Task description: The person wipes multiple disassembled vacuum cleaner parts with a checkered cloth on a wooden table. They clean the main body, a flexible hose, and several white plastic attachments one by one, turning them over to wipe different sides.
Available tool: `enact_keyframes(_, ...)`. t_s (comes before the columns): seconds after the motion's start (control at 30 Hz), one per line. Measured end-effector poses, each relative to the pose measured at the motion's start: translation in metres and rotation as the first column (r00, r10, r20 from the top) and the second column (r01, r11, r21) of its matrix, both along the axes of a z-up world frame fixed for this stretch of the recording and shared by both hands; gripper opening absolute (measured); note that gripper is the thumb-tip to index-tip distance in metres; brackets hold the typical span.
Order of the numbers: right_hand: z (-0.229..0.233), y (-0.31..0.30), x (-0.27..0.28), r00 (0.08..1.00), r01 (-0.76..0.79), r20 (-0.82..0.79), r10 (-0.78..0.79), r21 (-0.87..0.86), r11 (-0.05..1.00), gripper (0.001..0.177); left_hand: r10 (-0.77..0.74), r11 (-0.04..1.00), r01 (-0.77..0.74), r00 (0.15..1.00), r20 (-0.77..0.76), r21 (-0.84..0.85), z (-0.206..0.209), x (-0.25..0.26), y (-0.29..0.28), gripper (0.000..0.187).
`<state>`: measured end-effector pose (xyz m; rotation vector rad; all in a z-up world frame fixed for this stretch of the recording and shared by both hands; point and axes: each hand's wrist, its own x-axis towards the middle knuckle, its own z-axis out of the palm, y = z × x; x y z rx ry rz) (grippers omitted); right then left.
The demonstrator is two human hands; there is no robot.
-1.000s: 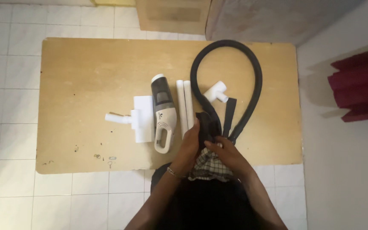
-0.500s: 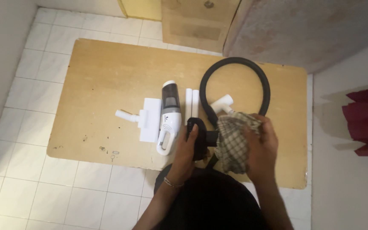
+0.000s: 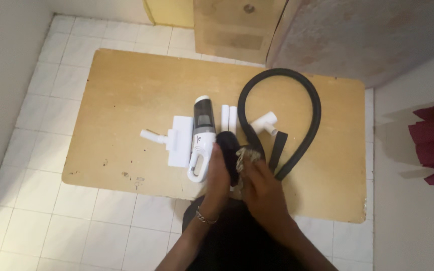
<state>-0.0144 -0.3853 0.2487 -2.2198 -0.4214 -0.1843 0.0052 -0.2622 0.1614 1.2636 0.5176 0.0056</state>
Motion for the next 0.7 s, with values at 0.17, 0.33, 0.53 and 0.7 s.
enact_keyframes(0.17,0.001,-0.003,0.008,0.997,0.036,-0.066,-0.033,0.055,0.998,0.035,-0.203,0.941,0.173,0.976,0.077,0.289,-0.006,-0.010,-0.008,0.065)
enact_keyframes(0.33,0.007,-0.012,-0.009,0.968,-0.230,-0.075,0.239,0.111,0.967,0.037,-0.166,0.981,0.164,0.986,-0.007,-0.108,0.007,-0.005,0.009,0.067)
enact_keyframes(0.53,0.004,-0.027,0.003,0.991,0.073,0.114,-0.071,-0.014,0.997,0.013,-0.206,0.978,0.205,0.979,-0.007,-0.035,0.030,-0.005,0.003,0.065)
enact_keyframes(0.7,0.000,-0.020,0.019,0.996,0.072,0.064,-0.067,-0.078,0.994,0.023,-0.287,0.904,0.216,0.946,0.151,0.368,0.040,0.002,0.005,0.058)
